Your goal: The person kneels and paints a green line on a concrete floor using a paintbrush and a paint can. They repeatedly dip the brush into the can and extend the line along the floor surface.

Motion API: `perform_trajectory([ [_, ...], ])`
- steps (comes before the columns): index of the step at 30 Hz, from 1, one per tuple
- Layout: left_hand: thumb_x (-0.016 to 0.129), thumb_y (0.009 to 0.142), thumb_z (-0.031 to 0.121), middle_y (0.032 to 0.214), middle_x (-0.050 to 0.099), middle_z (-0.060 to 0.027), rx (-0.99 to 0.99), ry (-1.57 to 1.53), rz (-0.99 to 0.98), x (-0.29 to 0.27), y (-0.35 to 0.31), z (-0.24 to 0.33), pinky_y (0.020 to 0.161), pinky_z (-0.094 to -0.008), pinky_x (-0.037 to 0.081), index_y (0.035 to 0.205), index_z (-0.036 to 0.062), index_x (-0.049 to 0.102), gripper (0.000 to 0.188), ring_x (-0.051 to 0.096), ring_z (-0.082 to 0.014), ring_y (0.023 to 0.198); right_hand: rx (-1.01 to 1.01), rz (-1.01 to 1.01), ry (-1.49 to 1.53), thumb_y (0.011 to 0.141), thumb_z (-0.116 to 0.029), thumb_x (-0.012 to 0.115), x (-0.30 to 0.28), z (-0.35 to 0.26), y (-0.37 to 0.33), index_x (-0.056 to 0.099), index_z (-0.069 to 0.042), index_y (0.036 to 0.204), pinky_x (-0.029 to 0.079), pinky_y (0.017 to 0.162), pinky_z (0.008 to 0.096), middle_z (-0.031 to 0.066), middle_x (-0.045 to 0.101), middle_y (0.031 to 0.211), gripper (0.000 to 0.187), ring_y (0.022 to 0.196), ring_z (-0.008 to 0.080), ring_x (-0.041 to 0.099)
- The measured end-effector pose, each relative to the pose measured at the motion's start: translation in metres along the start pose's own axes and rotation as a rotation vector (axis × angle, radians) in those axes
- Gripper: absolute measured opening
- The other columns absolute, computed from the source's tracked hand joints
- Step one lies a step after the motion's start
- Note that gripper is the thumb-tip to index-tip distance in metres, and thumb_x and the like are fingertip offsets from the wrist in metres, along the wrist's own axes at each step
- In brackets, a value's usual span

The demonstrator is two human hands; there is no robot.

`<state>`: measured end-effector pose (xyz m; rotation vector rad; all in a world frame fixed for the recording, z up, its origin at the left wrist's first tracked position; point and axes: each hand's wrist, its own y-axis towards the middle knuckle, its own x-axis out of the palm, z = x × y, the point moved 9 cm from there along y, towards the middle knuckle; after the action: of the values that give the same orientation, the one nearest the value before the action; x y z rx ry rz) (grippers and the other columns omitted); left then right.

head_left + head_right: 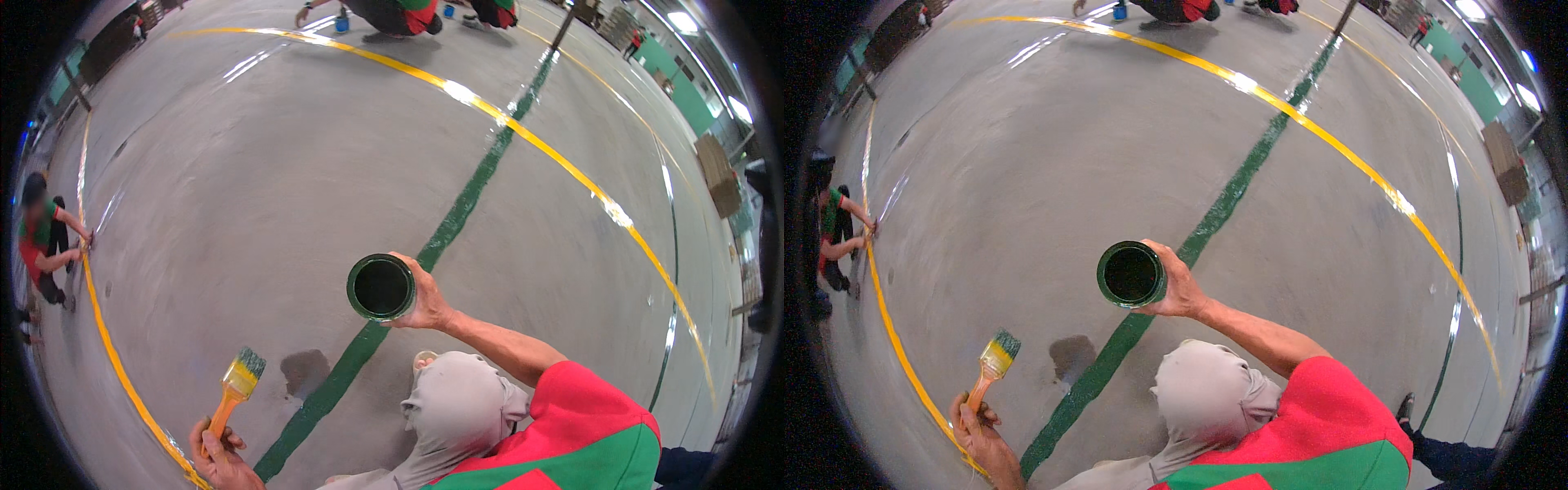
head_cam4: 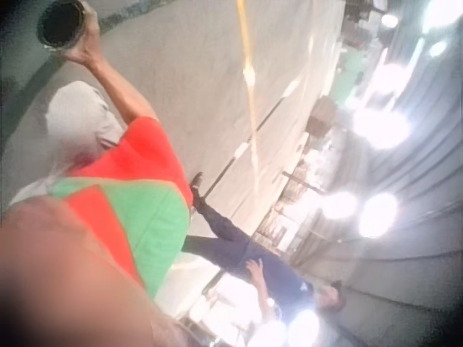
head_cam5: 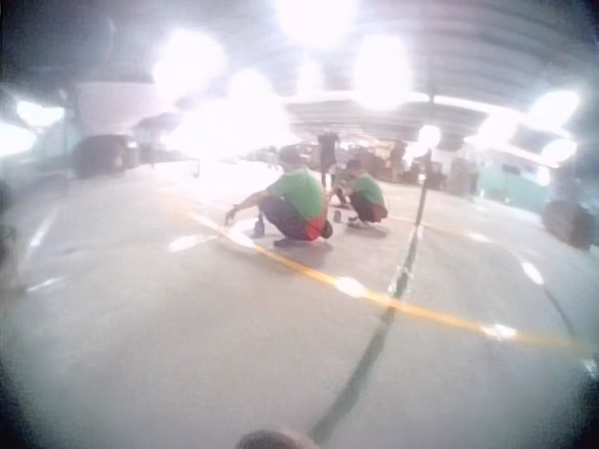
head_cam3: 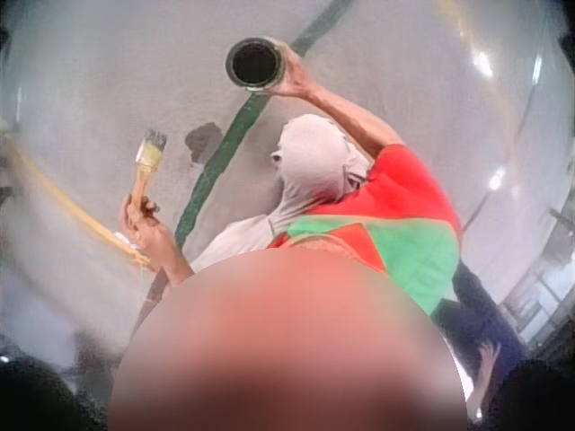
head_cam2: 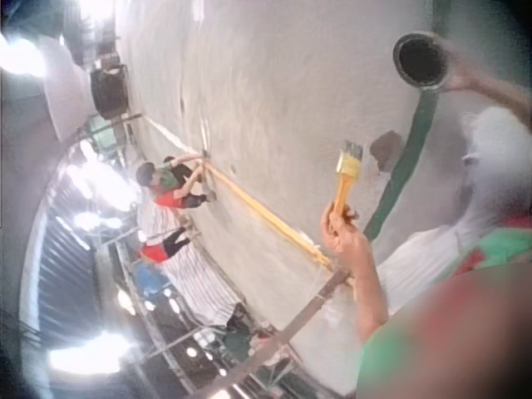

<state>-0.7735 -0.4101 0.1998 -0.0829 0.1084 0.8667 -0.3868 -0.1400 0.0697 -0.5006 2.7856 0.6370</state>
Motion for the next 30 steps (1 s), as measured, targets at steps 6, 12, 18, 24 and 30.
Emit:
perform_trajectory([
  [6, 0.064, 0.108, 0.031, 0.090, 0.066, -0.0078, -0.229, -0.396, 0.285, -0.027, -0.029, -0.018, 0.065, -0.0285, 0.047, 0.109, 0.0015, 0.066, 0.030, 0.059, -0.0186, 0.076, 0.024, -0.131, 0.050, 0.059, -0.026, 0.103, 0.040, -0.024, 0.057, 0.039, -0.008, 0.156, 0.043, 0.121, 0.0460, 0.0119, 0.057, 0.147, 0.117, 0.139, 0.0285, 0.055],
  [12, 0.064, 0.108, 0.033, 0.093, 0.068, -0.0093, -0.346, -0.550, 0.222, -0.033, -0.013, -0.037, 0.072, -0.0308, 0.052, 0.116, 0.0028, 0.067, 0.031, 0.062, -0.0188, 0.079, 0.028, -0.186, 0.058, 0.062, -0.028, 0.100, 0.089, -0.050, 0.104, 0.041, -0.008, 0.154, 0.043, 0.121, 0.0451, 0.0120, 0.058, 0.145, 0.112, 0.138, 0.0275, 0.056],
  [18, 0.067, 0.105, 0.027, 0.089, 0.064, -0.0064, -0.500, -0.677, 0.365, -0.039, -0.021, -0.059, 0.062, -0.0295, 0.046, 0.117, 0.0045, 0.063, 0.026, 0.058, -0.0141, 0.072, 0.299, -0.345, 0.107, 0.062, -0.036, 0.100, 0.129, -0.074, 0.134, 0.043, -0.005, 0.150, 0.044, 0.119, 0.0442, 0.0129, 0.060, 0.145, 0.110, 0.134, 0.0266, 0.058],
  [24, 0.064, 0.108, 0.028, 0.089, 0.066, -0.0068, -0.487, -0.757, 0.399, -0.057, -0.029, -0.061, 0.063, -0.0307, 0.048, 0.119, 0.0045, 0.065, 0.026, 0.060, -0.0149, 0.073, 0.215, -0.358, -0.100, 0.060, -0.034, 0.100, 0.120, -0.164, 0.148, 0.056, -0.004, 0.138, 0.054, 0.105, 0.0403, 0.0094, 0.071, 0.127, 0.095, 0.113, 0.0216, 0.070],
  [30, 0.062, 0.109, 0.026, 0.092, 0.070, -0.0069, -0.528, -0.835, 0.288, -0.047, -0.031, -0.068, 0.067, -0.0309, 0.052, 0.123, 0.0038, 0.066, 0.026, 0.064, -0.0156, 0.077, 0.217, -0.375, -0.263, 0.060, -0.047, 0.099, 0.061, -0.239, 0.134, 0.066, -0.009, 0.128, 0.055, 0.096, 0.0396, 0.0066, 0.073, 0.122, 0.084, 0.107, 0.0211, 0.069],
])
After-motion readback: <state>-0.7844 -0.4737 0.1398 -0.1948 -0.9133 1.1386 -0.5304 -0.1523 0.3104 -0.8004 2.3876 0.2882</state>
